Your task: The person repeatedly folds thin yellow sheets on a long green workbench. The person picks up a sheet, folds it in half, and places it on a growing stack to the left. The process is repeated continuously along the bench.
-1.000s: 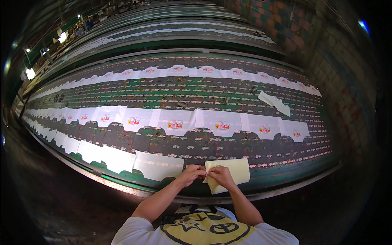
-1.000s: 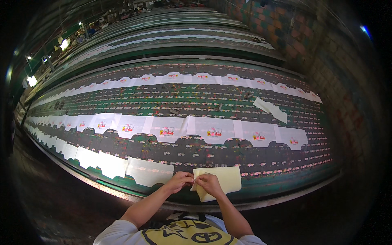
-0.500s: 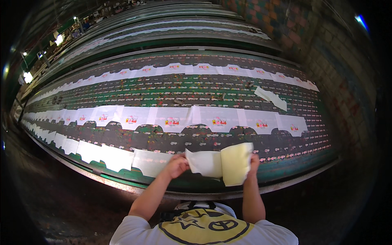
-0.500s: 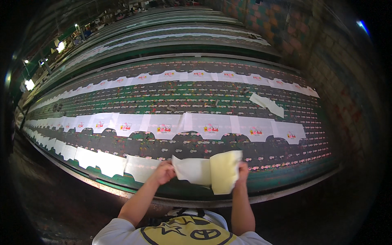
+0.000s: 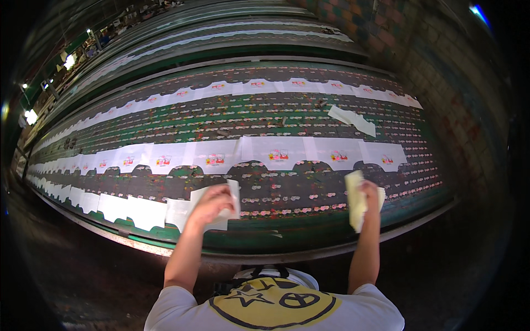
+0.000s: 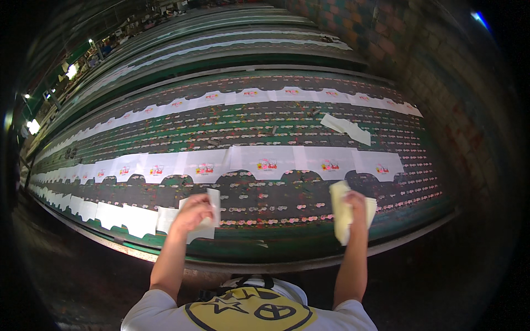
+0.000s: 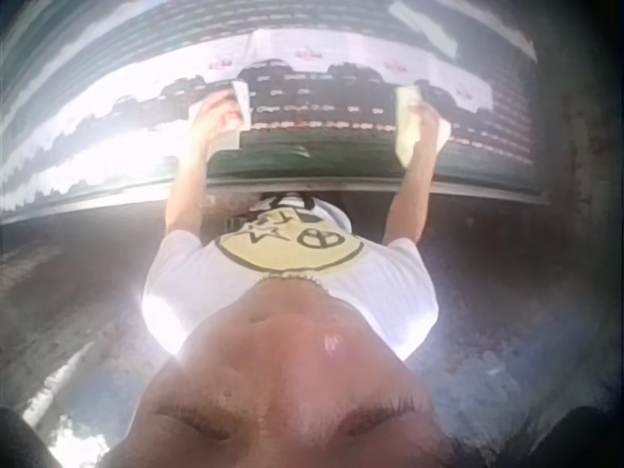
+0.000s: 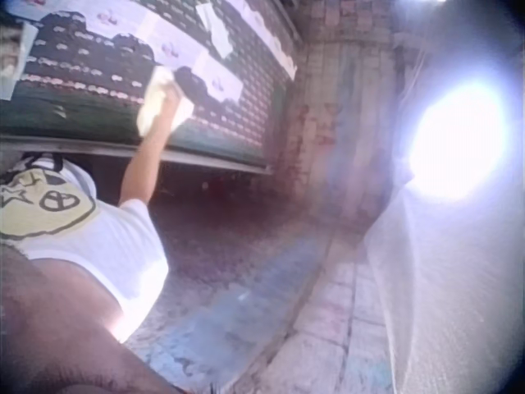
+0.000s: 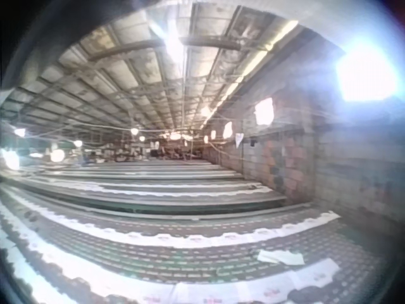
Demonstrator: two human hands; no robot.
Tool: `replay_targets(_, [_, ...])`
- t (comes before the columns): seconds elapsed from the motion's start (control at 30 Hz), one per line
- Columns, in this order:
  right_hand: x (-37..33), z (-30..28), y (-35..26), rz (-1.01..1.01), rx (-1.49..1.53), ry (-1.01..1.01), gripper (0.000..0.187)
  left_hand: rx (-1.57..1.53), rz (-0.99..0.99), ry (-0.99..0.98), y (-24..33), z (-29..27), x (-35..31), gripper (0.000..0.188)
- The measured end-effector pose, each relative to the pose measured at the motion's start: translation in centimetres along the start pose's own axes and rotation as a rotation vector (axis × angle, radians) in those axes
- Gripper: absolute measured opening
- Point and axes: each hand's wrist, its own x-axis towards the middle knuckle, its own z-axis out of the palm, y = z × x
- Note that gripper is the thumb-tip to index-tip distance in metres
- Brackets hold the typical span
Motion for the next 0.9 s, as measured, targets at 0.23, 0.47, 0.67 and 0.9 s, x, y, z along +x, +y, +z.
replay_targets(0.23, [-3.4,6.8,11.9,-0.560,-0.900,-0.675,0.020,0.539,-0.317,-0.036,-13.6,10.3,7.8,0.024])
replay_targets(0.47, [-0.7,0.4,8.8,-0.065,-0.433,-0.665,0.021,0.505,-0.288,0.197,-15.8,17.3,8.5,0.018])
replay_targets(0.67, [2.5,-7.2,7.0,0.325,0.016,-0.567,0.018,0.529,-0.333,0.164,-18.9,21.4,8.5,0.013])
replay_targets(0.9, [4.3,-10.7,3.9,0.405,0.480,-0.537,0.017,0.615,-0.266,0.072,-17.4,24.0,10.7,0.013])
